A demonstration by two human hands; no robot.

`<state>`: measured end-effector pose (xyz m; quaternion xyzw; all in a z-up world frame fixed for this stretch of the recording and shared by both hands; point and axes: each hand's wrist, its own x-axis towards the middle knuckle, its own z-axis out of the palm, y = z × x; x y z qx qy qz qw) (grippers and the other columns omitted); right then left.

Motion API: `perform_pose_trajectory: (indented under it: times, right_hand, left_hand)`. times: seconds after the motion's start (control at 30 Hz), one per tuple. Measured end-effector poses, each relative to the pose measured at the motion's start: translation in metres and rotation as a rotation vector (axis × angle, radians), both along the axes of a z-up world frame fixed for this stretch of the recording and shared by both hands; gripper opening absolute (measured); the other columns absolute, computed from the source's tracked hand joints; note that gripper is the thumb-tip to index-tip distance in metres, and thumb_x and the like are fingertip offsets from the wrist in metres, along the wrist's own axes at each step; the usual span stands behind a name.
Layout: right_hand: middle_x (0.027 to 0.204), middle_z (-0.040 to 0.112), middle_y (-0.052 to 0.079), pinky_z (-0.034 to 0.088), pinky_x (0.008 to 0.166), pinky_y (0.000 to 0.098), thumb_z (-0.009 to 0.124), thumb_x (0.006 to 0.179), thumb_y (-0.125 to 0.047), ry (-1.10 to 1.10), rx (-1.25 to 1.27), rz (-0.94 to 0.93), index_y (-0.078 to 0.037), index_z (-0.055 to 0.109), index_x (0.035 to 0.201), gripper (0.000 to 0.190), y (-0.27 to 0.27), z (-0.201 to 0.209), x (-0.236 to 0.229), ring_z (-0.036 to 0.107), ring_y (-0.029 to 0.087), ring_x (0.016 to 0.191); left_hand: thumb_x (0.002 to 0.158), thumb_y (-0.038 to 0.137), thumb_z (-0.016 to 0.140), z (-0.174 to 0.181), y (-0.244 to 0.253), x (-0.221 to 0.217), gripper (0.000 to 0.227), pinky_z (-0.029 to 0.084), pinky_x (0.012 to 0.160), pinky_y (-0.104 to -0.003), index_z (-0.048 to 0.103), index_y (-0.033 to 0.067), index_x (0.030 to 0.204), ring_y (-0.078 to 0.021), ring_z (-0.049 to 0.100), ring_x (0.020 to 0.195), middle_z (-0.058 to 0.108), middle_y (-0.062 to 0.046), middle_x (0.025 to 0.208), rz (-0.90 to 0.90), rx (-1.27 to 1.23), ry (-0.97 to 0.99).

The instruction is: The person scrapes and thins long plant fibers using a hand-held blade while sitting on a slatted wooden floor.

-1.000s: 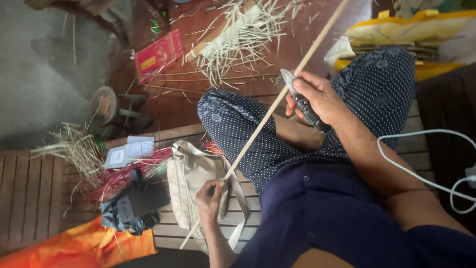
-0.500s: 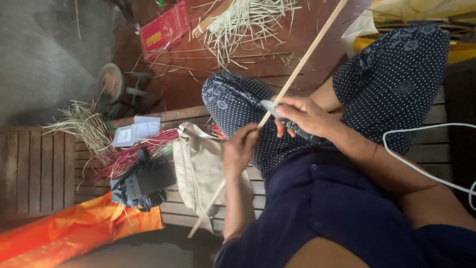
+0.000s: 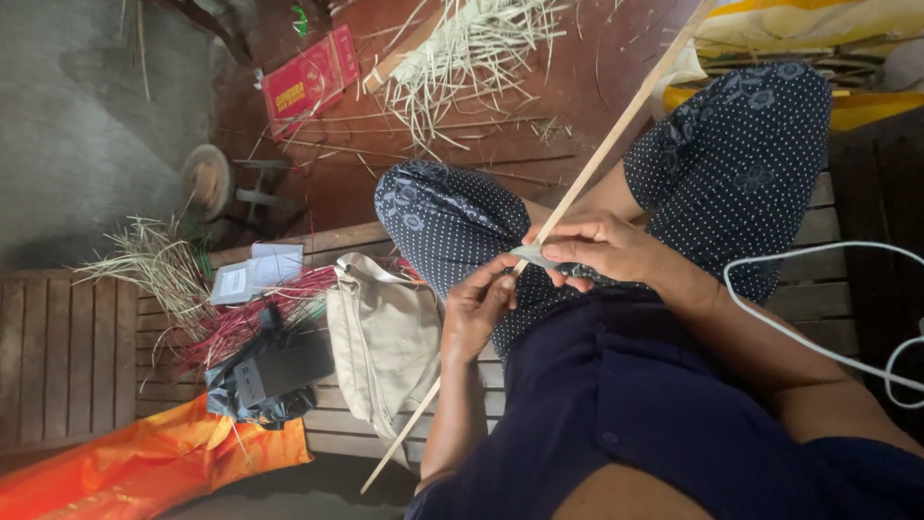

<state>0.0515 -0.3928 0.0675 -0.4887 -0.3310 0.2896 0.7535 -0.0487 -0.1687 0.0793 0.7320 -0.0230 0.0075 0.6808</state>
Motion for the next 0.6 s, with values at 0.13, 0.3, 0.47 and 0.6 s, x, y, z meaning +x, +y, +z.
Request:
perform_pose_trajectory:
  times: [0.13, 0.3, 0.47, 0.6]
  right_hand:
    - [0.067, 0.072, 0.018, 0.053, 0.037, 0.0232, 0.053, 0.101, -0.006, 0.017, -0.083, -0.037, 0.007, 0.064, 0.128, 0.032, -0.006, 0.011, -0.001, 0.066, 0.014, 0.047]
    - [0.068, 0.071, 0.022, 0.050, 0.038, 0.0254, 0.050, 0.099, 0.001, 0.037, 0.082, -0.084, 0.009, 0.056, 0.138, 0.040, -0.010, 0.002, 0.005, 0.064, 0.015, 0.044]
    - [0.068, 0.072, 0.023, 0.051, 0.037, 0.0256, 0.051, 0.098, 0.002, 0.036, 0.139, -0.090, 0.010, 0.056, 0.137, 0.039, -0.013, 0.005, 0.010, 0.065, 0.016, 0.043]
    - [0.067, 0.071, 0.024, 0.050, 0.038, 0.0263, 0.051, 0.097, 0.005, 0.026, 0.119, -0.096, 0.010, 0.055, 0.137, 0.041, -0.010, 0.010, 0.010, 0.065, 0.017, 0.042]
  left_hand:
    - [0.098, 0.000, 0.063, 0.008, 0.002, -0.009, 0.027, 0.043, 0.045, -0.021, 0.072, 0.0002, 0.123, -0.0119, 0.053, 0.049, 0.065, -0.011, 0.058, -0.004, 0.009, 0.037]
    - [0.095, -0.002, 0.065, 0.001, 0.013, -0.021, 0.028, 0.045, 0.043, -0.020, 0.074, -0.0001, 0.121, -0.0129, 0.057, 0.049, 0.066, -0.013, 0.058, 0.023, -0.010, 0.127]
    - [0.094, -0.004, 0.064, -0.006, 0.024, -0.034, 0.029, 0.046, 0.042, -0.019, 0.074, -0.0010, 0.121, -0.0125, 0.059, 0.050, 0.065, -0.014, 0.057, 0.058, -0.072, 0.208]
    - [0.094, -0.004, 0.064, -0.007, 0.028, -0.040, 0.028, 0.047, 0.043, -0.018, 0.074, -0.0029, 0.120, -0.0111, 0.060, 0.051, 0.065, -0.013, 0.059, 0.083, -0.106, 0.249]
